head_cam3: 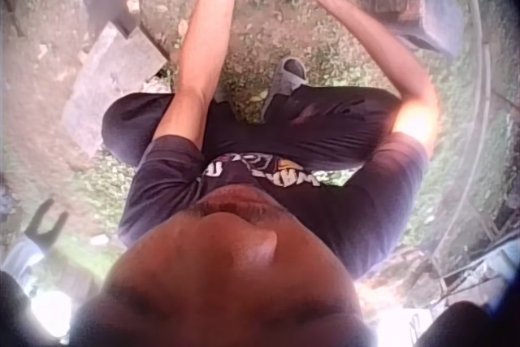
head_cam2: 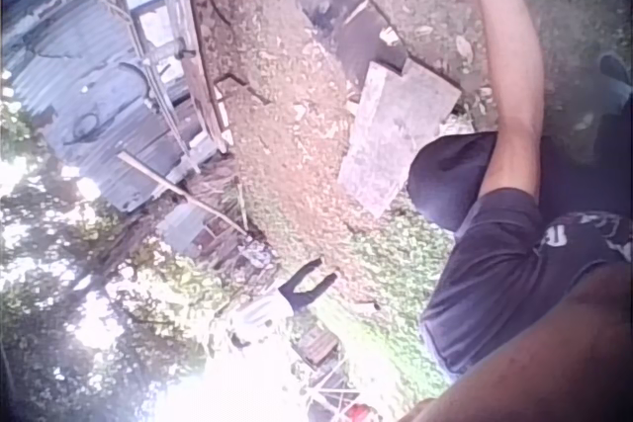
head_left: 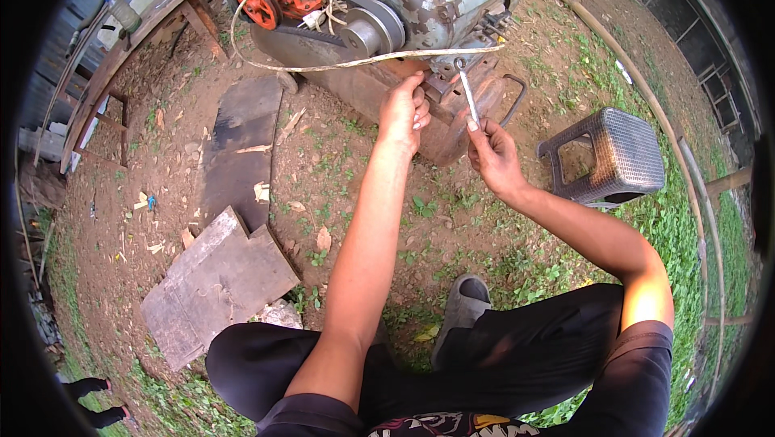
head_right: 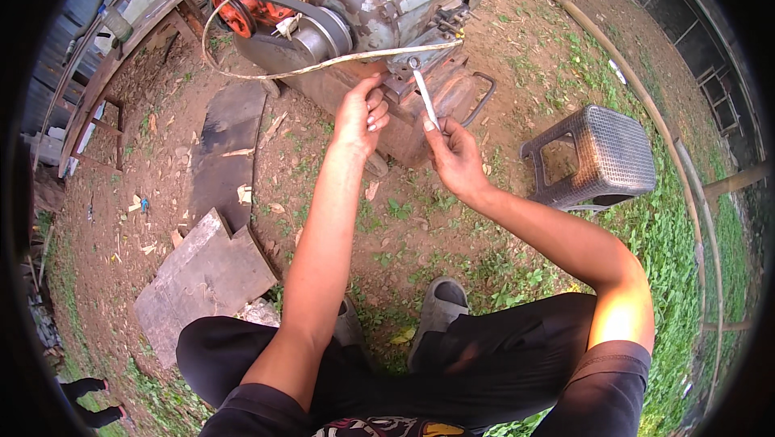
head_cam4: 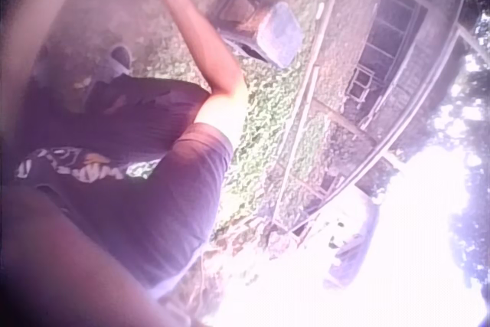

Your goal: The person uses a wrench to tighten and loosen bolts on an electric motor. The motor is attached to a metal frame resting on the ground in an outdoor workshop area.

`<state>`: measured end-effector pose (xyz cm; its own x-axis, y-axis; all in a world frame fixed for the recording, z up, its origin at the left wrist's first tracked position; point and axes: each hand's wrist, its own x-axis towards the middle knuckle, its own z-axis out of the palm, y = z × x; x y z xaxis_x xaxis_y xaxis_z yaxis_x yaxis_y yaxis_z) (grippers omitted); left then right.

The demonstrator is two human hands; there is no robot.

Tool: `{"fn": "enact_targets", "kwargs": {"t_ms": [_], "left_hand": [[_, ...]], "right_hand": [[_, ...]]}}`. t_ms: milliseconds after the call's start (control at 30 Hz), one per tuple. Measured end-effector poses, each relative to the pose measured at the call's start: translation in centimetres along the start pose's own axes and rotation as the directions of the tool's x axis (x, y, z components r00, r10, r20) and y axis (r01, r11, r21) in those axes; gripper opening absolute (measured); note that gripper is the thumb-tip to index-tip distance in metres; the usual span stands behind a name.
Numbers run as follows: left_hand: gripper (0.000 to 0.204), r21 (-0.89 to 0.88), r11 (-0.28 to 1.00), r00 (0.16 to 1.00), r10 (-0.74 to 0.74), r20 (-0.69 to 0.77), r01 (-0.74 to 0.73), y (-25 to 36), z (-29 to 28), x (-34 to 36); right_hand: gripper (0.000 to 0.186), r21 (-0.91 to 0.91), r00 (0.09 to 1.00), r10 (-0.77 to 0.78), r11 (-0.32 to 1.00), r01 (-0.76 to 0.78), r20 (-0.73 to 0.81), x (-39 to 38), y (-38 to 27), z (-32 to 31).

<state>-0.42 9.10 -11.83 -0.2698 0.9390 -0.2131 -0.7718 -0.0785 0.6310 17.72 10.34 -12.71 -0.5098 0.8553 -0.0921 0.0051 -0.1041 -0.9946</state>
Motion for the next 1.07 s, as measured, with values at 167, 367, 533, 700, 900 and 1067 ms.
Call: {"fn": "enact_targets", "kwargs": {"t_ms": [167,367,533,700,900,1067], "left_hand": [[0.026,0.153,0.982,0.99,0.119,-0.072,-0.107,0.0,0.6,-0.3],[0.039,-0.203,0.948,0.932,0.175,-0.316,-0.246,-2.2,-2.1,-1.1],[0.044,-0.289,0.919,0.884,0.115,-0.454,-0.268,-2.5,-6.9,-2.3],[0.04,-0.179,0.923,0.845,0.218,-0.488,-0.341,-0.4,-9.8,-4.1],[0.036,-0.249,0.918,0.852,0.151,-0.501,-0.309,1.5,-13.6,-7.4],[0.054,-0.438,0.843,0.829,0.018,-0.559,-0.313,3.9,-11.2,-12.1]], "right_hand": [[0.031,-0.031,1.0,-0.013,0.999,0.013,-0.016,-0.3,0.0,0.0],[0.034,-0.36,0.942,-0.23,0.881,0.308,0.242,-1.0,-0.3,0.9],[0.026,-0.336,0.84,-0.269,0.825,0.454,0.472,-0.9,0.5,5.2],[0.014,-0.242,0.789,-0.274,0.852,0.465,0.551,0.7,1.3,10.3],[0.02,-0.33,0.805,-0.16,0.853,0.404,0.572,2.5,0.6,14.1],[0.029,-0.512,0.841,0.013,0.798,0.318,0.542,2.1,-2.6,15.1]]}}
